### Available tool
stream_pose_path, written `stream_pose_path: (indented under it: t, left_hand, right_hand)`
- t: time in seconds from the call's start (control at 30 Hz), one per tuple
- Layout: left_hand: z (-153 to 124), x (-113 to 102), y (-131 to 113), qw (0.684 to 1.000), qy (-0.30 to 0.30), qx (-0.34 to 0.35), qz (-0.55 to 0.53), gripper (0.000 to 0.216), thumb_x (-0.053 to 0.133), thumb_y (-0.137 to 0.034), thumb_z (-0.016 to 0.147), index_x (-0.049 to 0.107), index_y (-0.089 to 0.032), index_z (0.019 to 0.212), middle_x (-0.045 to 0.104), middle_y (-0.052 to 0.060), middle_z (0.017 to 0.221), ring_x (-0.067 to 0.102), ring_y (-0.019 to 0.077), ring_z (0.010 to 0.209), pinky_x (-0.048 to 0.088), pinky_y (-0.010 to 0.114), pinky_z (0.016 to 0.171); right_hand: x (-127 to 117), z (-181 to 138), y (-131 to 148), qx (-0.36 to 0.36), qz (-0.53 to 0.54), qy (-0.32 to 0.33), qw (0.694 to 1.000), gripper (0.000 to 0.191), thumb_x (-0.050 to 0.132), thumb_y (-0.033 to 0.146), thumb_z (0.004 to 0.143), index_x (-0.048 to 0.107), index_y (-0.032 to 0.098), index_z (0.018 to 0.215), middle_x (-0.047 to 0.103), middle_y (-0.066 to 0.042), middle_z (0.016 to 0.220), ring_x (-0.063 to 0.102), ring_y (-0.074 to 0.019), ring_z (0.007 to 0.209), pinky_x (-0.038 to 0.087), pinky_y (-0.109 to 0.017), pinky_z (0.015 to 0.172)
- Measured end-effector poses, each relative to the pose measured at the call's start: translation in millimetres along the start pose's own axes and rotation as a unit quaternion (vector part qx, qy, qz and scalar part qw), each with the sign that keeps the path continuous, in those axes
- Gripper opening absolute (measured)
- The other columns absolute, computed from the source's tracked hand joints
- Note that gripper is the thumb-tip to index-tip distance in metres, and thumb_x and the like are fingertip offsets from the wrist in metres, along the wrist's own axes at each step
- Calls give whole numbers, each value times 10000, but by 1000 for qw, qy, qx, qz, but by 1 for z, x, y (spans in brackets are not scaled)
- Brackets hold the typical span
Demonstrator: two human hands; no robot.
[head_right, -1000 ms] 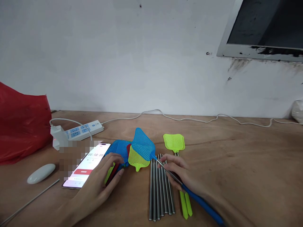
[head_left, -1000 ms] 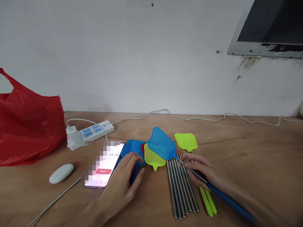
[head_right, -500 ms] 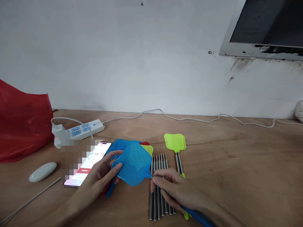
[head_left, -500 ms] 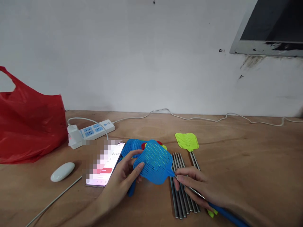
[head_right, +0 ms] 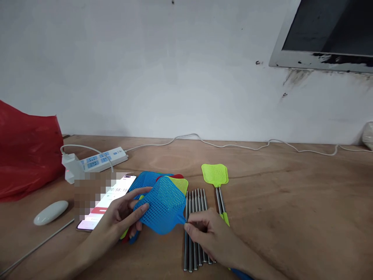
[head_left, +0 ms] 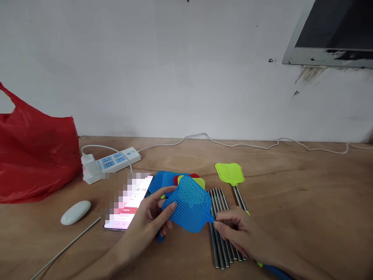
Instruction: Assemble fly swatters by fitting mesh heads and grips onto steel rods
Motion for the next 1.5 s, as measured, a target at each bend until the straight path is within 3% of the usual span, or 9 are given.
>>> stream_pose_path:
  t: [0.2,0.33,0.57,0.83,1.0,1.17,1.23,1.33,1.5]
  left_hand:
    - [5,-16,-3,998,-67,0,-23,666,676,-553,837,535,-143,1344,580,-59,536,524,119,435,428,220,421]
    - [8,-26,-9,992,-121,16,-23,634,700,-538,820,582,-155,1311,556,-65,534,514,114,469,420,210,450]
    - [8,-9,-2,999,-25,16,29,437,669,-566,838,721,-164,1003,539,-39,556,495,110,488,395,205,439]
    - [8,-1,3,1000,19,11,14,378,679,-521,849,689,-168,984,508,-56,566,468,92,480,384,190,444]
    - [4,1,-7,997,23,74,-28,472,666,-426,897,531,-254,1315,621,-5,809,577,143,666,499,242,563]
    - [1,6,-13,993,50,91,50,248,641,-403,912,714,-216,1058,671,36,820,608,177,740,512,280,649]
    - [3,2,-12,993,29,90,75,235,630,-393,916,738,-217,1027,687,32,800,628,186,757,515,287,679]
    - [8,-10,-11,987,-21,106,119,256,614,-392,923,728,-228,1083,716,28,846,659,206,818,527,309,755]
    - [13,-21,-18,942,-83,165,282,269,569,-376,937,689,-258,1146,718,41,1061,651,249,980,513,375,876]
  right_hand:
    - [-2,1,-4,36,54,37,997,448,509,578,884,451,230,609,325,123,297,209,-47,236,133,-166,265]
    - [-20,9,-10,14,152,-26,988,467,525,625,844,457,223,617,301,134,278,182,-47,217,142,-164,261]
    - [-41,9,1,-51,149,-151,976,445,570,625,845,597,184,795,533,66,517,279,-21,243,118,-194,283]
    - [-19,1,-5,15,96,-31,995,553,581,656,826,726,148,989,273,135,306,198,-62,266,98,-207,323]
    - [-27,8,-14,-4,154,-61,986,580,578,623,859,735,110,1080,322,118,299,207,-55,261,106,-206,335]
    - [-28,11,-12,1,194,-70,978,527,615,570,863,724,140,1147,508,64,399,258,-35,256,133,-199,333]
    - [-29,12,-12,9,207,-81,975,480,636,557,851,734,172,1119,705,-25,679,314,-12,268,151,-196,322]
    - [-38,13,-14,-5,255,-131,958,454,651,566,815,764,158,979,750,-103,965,311,14,268,157,-197,308]
    - [-48,15,-15,-14,356,-127,926,410,668,531,785,751,129,773,686,-27,629,224,20,263,154,-168,312]
Point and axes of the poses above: each hand's wrist, its own z-axis towards the middle knuckle, its own x-axis out of the palm, y = z × x, the point moved 6 cm from there along z, towards the middle knuckle
